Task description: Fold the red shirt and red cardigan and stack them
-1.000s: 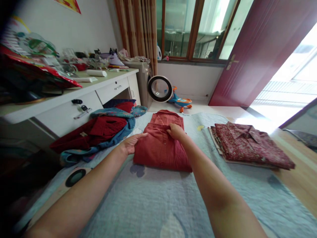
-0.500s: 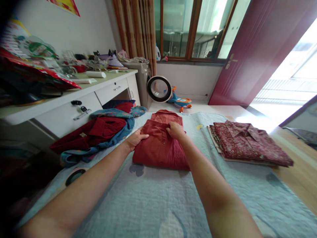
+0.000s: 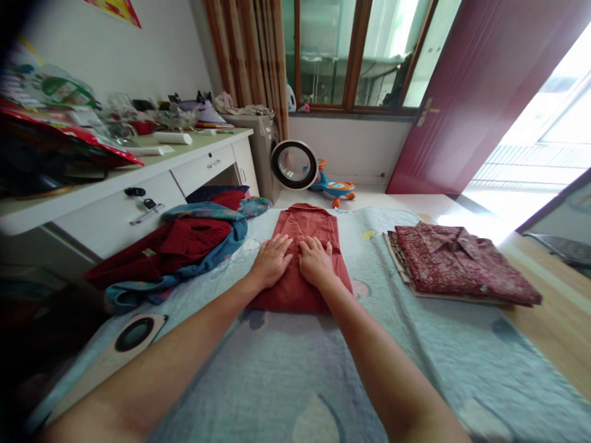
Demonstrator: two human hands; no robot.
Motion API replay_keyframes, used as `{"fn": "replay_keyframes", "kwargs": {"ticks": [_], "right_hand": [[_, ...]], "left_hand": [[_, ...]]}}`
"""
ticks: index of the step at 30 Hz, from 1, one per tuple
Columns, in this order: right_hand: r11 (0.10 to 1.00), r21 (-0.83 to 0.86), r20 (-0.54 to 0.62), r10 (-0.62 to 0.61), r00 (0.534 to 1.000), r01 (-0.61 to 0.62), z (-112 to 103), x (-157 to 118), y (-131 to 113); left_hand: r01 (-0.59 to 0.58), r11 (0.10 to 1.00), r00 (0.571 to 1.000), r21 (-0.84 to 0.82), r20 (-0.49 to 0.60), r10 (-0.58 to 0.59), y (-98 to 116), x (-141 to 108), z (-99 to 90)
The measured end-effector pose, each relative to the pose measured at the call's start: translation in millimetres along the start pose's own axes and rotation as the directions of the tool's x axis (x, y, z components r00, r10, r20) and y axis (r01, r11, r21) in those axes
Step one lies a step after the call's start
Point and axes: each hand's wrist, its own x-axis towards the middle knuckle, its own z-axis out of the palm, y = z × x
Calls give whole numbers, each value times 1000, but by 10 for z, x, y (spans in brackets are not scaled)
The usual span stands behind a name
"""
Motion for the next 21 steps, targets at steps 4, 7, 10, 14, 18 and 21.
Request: {"fn": "replay_keyframes", "kwargs": {"ticks": [4, 7, 10, 14, 18, 21], "right_hand": [[989, -8, 94, 147, 985, -147, 134, -86, 61], [976, 19, 170, 210, 963, -216, 203, -106, 84], [976, 60, 205, 194, 959, -210, 190, -91, 110], [961, 76, 58, 263, 963, -267, 104, -73, 265], [889, 106, -27, 451, 892, -446, 55, -71, 519], [836, 204, -1, 521, 854, -510, 44, -50, 666]], "left_hand": [[-56, 998, 978, 20, 203, 50, 39, -6, 257], [-57, 998, 977, 27, 205, 50, 2, -33, 369], [-45, 999, 974, -25, 219, 49, -18, -27, 349], [18, 990, 963, -137, 268, 20, 15, 63, 202], [11, 983, 978, -181, 207, 27, 128, 203, 99], [-16, 981, 973, -193, 223, 60, 227, 278, 134]]}}
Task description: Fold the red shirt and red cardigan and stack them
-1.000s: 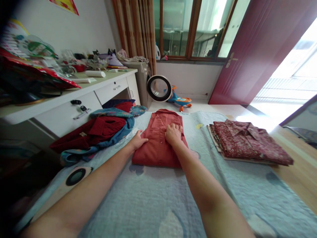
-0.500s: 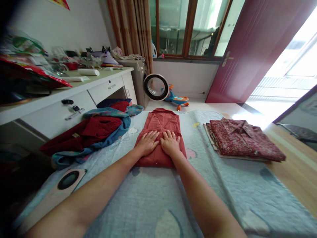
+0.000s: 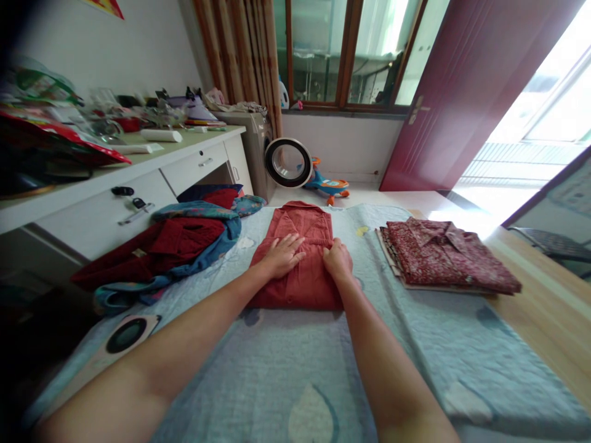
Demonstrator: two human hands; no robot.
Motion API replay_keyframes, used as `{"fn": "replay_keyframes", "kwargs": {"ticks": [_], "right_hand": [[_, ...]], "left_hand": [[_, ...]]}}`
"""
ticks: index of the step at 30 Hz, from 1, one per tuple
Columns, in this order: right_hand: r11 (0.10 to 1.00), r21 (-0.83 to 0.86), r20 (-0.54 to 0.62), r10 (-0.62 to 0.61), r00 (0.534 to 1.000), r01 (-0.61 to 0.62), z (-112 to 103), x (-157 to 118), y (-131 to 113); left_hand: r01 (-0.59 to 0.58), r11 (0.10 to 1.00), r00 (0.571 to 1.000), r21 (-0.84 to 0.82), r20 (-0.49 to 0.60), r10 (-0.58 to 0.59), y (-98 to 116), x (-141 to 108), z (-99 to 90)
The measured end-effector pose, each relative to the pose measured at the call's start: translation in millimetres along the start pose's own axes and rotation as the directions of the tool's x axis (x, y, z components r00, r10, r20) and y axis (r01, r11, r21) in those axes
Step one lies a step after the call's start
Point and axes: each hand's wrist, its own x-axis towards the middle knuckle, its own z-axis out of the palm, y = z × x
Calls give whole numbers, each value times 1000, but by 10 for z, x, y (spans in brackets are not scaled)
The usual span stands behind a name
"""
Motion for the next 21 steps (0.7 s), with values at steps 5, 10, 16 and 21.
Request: {"fn": "replay_keyframes", "kwargs": {"ticks": [5, 10, 16, 21], "right_hand": [[997, 52, -30, 66, 997, -64, -7, 78, 120], [998, 3, -67, 67, 995, -67, -10, -8, 94], [948, -109, -70, -308, 949, 300, 3, -239, -279], [934, -154, 163, -298, 941, 322, 185, -306, -268]], "left_hand": [[-7, 998, 1000, 57, 20, 6, 15, 37, 203], [-14, 995, 1000, 96, 17, 13, -28, 16, 288], [-11, 1000, 993, 7, 119, 10, -66, 93, 138], [22, 1000, 999, 23, 44, -23, -155, 47, 122]]}}
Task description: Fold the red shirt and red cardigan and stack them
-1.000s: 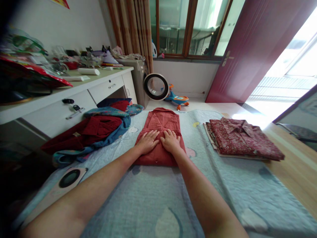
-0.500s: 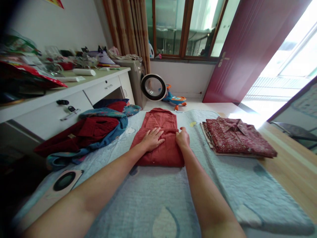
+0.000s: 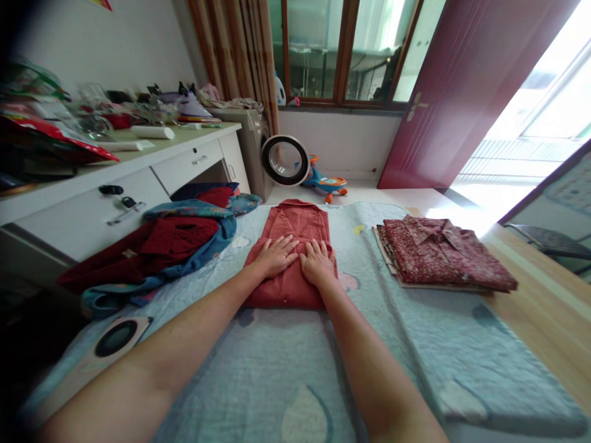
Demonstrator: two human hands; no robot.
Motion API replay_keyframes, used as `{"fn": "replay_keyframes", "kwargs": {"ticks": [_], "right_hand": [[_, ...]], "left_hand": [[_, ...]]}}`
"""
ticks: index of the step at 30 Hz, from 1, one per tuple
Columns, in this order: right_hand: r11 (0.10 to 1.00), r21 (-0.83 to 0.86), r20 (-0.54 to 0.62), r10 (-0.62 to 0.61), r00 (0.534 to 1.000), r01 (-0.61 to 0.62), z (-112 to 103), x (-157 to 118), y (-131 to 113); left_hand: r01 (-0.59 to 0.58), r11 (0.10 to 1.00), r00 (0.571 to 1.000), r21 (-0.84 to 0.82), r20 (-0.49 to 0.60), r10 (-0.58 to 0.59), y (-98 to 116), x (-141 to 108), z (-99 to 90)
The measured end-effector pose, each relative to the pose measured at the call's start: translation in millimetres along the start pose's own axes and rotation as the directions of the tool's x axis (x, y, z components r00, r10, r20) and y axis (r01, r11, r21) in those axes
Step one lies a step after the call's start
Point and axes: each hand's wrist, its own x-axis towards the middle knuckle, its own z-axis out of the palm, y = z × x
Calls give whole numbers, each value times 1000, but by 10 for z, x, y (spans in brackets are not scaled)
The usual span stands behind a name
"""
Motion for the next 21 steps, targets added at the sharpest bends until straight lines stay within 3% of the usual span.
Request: {"fn": "replay_keyframes", "kwargs": {"ticks": [4, 21], "right_hand": [[998, -2, 117, 58, 991, -58, 90, 27, 77], [998, -16, 23, 56, 998, -55, 141, -7, 76]], "left_hand": [[18, 1000, 1000, -2, -14, -18, -27, -45, 47], [80, 994, 987, -76, -134, -89, -119, -34, 177]]}}
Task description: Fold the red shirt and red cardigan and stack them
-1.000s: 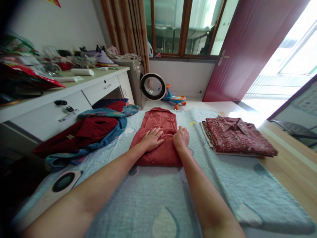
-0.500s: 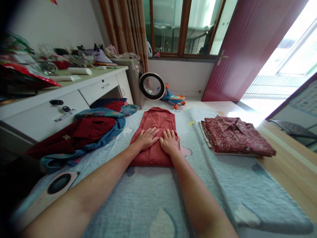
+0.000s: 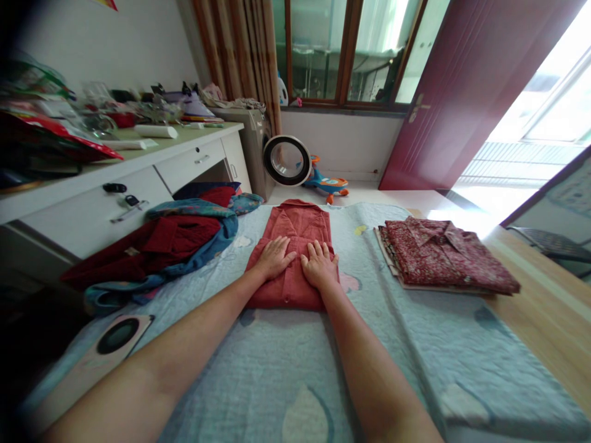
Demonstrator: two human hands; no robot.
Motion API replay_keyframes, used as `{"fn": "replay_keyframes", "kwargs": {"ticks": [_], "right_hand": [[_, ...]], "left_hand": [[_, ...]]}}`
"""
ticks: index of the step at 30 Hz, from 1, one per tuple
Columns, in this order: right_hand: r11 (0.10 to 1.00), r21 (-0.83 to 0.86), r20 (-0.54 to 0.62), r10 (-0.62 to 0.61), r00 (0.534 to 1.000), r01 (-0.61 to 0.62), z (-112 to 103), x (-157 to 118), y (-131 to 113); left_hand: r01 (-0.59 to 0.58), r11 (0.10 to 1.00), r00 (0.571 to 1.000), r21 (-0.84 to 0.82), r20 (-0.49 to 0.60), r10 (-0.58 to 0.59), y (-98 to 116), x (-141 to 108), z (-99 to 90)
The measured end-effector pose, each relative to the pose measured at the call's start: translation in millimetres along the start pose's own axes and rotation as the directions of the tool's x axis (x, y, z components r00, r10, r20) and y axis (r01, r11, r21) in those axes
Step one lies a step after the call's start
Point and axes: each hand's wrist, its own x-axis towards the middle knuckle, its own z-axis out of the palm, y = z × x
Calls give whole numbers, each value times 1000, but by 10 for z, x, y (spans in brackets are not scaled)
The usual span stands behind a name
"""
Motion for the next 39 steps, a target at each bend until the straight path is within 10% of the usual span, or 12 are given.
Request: {"fn": "replay_keyframes", "kwargs": {"ticks": [7, 20, 28, 32, 39], "right_hand": [[984, 6, -234, -173, 957, 180, -37, -50, -29], [973, 86, -96, -207, 974, 215, -143, -225, -131], [988, 56, 24, -147, 989, 145, -91, -238, -142], [984, 81, 68, -163, 984, 158, -169, -214, -115], [993, 23, 55, -120, 991, 119, -132, -247, 16]], "left_hand": [[46, 995, 999, -92, -15, -47, 58, 129, -154], [295, 953, 939, -67, -163, -302, 201, 430, -219], [45, 977, 975, 208, -221, 2, 179, 278, -172], [-201, 958, 966, 206, -121, 228, 194, 208, -236], [-250, 954, 961, 166, 160, 224, -8, 79, -19]]}}
